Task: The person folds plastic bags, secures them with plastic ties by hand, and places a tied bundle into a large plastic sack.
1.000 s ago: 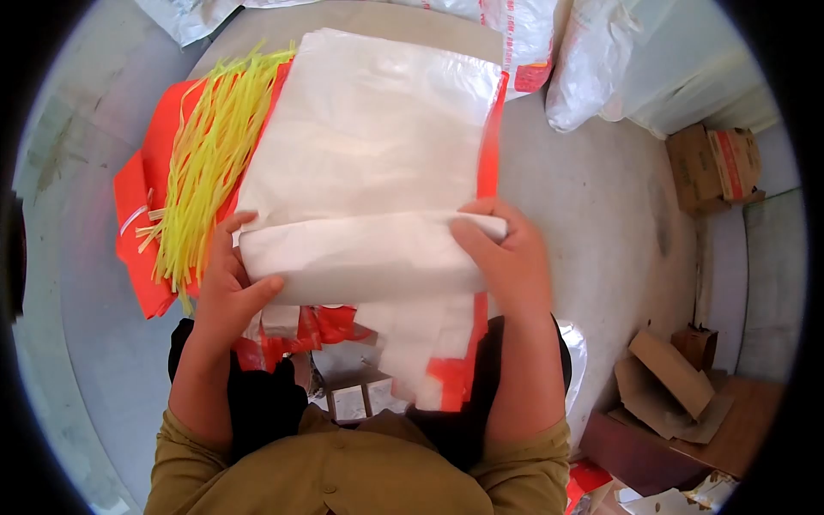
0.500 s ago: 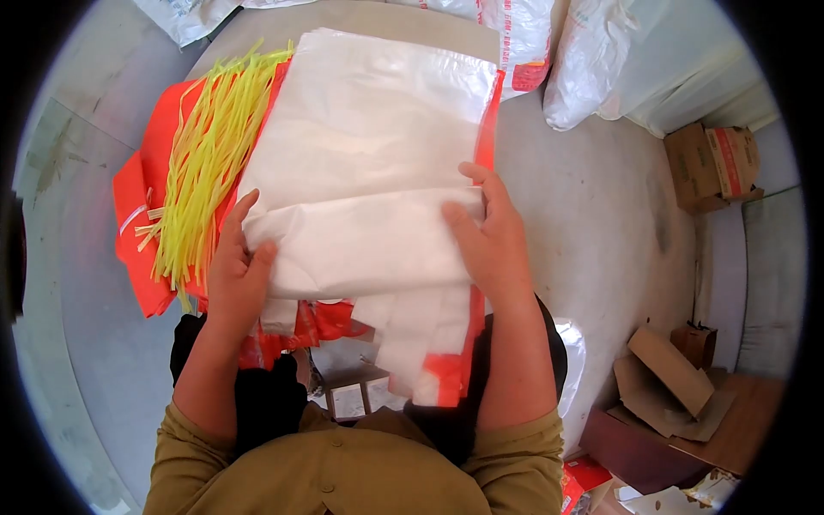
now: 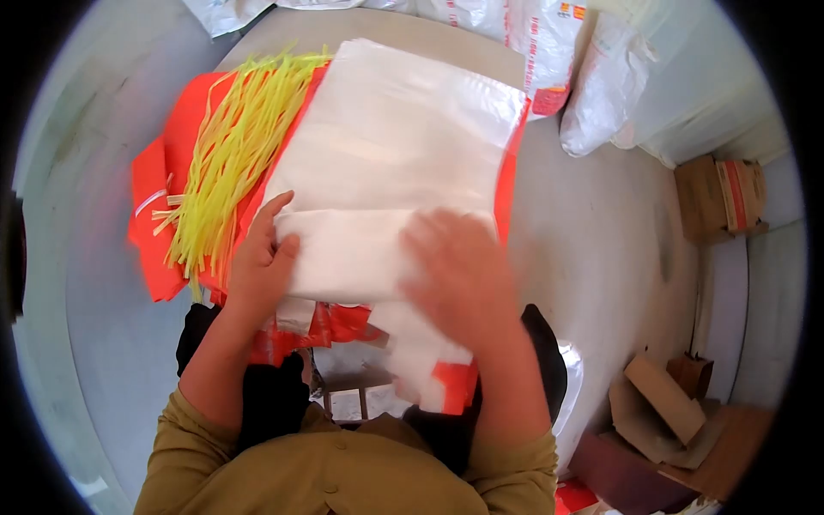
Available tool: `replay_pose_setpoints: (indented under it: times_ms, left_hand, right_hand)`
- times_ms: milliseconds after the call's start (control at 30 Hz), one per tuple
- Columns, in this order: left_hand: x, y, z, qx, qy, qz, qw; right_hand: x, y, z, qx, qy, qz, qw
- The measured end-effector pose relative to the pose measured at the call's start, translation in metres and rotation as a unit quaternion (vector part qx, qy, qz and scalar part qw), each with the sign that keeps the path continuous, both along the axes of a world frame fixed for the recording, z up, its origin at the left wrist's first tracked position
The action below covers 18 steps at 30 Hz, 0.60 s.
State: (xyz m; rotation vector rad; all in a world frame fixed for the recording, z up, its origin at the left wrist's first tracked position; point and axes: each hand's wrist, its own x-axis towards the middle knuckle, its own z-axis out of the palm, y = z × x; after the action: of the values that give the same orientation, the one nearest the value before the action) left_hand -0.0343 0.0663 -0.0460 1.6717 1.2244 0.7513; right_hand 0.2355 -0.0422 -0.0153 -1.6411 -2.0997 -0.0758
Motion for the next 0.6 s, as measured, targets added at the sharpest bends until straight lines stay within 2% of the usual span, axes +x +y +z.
replay_pose_setpoints:
  times_ms: [33,167,267,300,367,467,600]
  left_hand:
    - [0.000,0.001,-0.003,0.009,-0.003,-0.002,1.000]
    - [-0.002,0.001,-0.003,-0.030,-0.067,0.010,0.997]
    - [-0.003,-0.007,0.013,0.100,0.072,0.041,0.992]
    - [-0.003,-0.010,0.017,0.199,0.112,0.020,0.973]
    - [-0.001,-0.015,0.021,0.387,0.188,-0.020,0.902]
    - [0.013,-0.019,0.011,0.430,0.152,-0.211,0.864]
    - [0.027,-0.028,0.007,0.381,0.214,-0.232,0.869]
  right_hand:
    - [-0.012,0.000,0.001,-0.026,-0.009,0.086,0.996]
    - [-0.035,0.004,-0.004,-0.118,0.003,0.092,0.989]
    - [-0.031,0.008,-0.003,-0.116,0.013,0.083,0.990]
    - [-0.030,0.008,-0.005,-0.113,0.014,0.084,0.990]
    - [-0.030,0.008,-0.007,-0.107,0.015,0.084,0.991]
    - [-0.030,0.009,-0.009,-0.105,0.013,0.078,0.991]
    - [-0.027,0.009,-0.011,-0.103,0.016,0.062,0.993]
